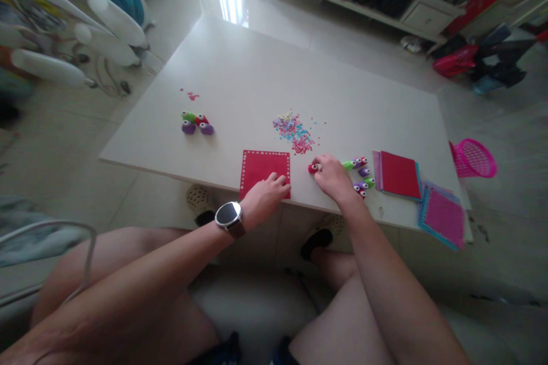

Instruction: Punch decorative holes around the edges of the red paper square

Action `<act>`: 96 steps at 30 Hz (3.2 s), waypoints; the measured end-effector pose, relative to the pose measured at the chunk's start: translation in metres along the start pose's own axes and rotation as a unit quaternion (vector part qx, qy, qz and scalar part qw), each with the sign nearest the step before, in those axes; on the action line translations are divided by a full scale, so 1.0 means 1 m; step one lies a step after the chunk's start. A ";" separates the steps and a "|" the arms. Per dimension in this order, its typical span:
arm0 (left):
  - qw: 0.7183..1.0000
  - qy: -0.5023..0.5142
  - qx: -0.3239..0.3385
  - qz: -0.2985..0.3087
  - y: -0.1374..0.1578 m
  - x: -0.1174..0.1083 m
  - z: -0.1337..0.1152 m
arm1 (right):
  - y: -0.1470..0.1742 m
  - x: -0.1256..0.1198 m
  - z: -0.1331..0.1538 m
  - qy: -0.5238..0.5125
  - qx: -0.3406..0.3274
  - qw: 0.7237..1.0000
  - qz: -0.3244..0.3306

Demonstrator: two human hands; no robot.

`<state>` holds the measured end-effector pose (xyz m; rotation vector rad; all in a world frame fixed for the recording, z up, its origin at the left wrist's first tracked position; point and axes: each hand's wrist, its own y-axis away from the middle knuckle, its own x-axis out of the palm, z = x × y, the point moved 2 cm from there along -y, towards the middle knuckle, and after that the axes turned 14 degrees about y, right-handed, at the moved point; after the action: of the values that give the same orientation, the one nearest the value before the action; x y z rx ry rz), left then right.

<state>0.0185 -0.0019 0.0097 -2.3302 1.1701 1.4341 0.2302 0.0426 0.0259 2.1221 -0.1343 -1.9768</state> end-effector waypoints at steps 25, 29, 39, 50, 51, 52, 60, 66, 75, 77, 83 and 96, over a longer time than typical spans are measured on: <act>0.999 0.029 -0.030 -0.016 -0.004 0.000 -0.004 | 0.009 0.001 -0.003 0.037 0.003 0.992 0.117; 0.999 0.030 -0.015 -0.017 -0.007 0.003 -0.002 | 0.010 0.001 0.010 -0.011 -0.020 0.993 0.117; 1.000 0.021 -0.010 -0.020 -0.009 0.005 -0.002 | 0.007 0.005 0.031 -0.086 -0.041 0.992 0.082; 1.000 0.008 -0.012 -0.027 -0.008 0.006 -0.002 | 0.009 0.010 0.035 -0.123 -0.057 0.988 0.077; 1.000 0.005 -0.009 -0.026 -0.008 0.006 -0.002 | 0.009 0.010 0.036 -0.122 -0.058 0.988 0.077; 1.000 0.001 -0.005 -0.024 -0.008 0.007 -0.002 | 0.009 0.010 0.036 -0.119 -0.060 0.988 0.078; 1.000 0.005 -0.001 -0.024 -0.006 0.007 0.000 | 0.009 0.008 0.042 -0.116 -0.105 0.986 0.061; 0.999 0.028 0.005 -0.015 -0.005 0.002 0.006 | 0.009 0.007 0.039 -0.142 -0.086 0.984 0.064; 0.998 0.059 -0.007 -0.030 -0.004 0.001 0.011 | 0.006 0.016 0.035 -0.208 -0.030 0.971 0.112; 0.997 0.064 0.000 -0.031 -0.005 0.002 0.013 | 0.005 0.019 0.035 -0.226 -0.026 0.967 0.117; 0.997 0.067 0.021 -0.030 -0.006 0.002 0.019 | 0.002 0.020 0.032 -0.240 -0.017 0.964 0.118; 0.993 0.088 0.075 -0.021 -0.010 0.001 0.029 | 0.001 0.015 0.040 -0.251 -0.022 0.964 0.086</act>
<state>0.0054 0.0195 -0.0087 -2.3992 1.2183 1.1036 0.1915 0.0334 0.0093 1.4809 -0.3434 -2.3334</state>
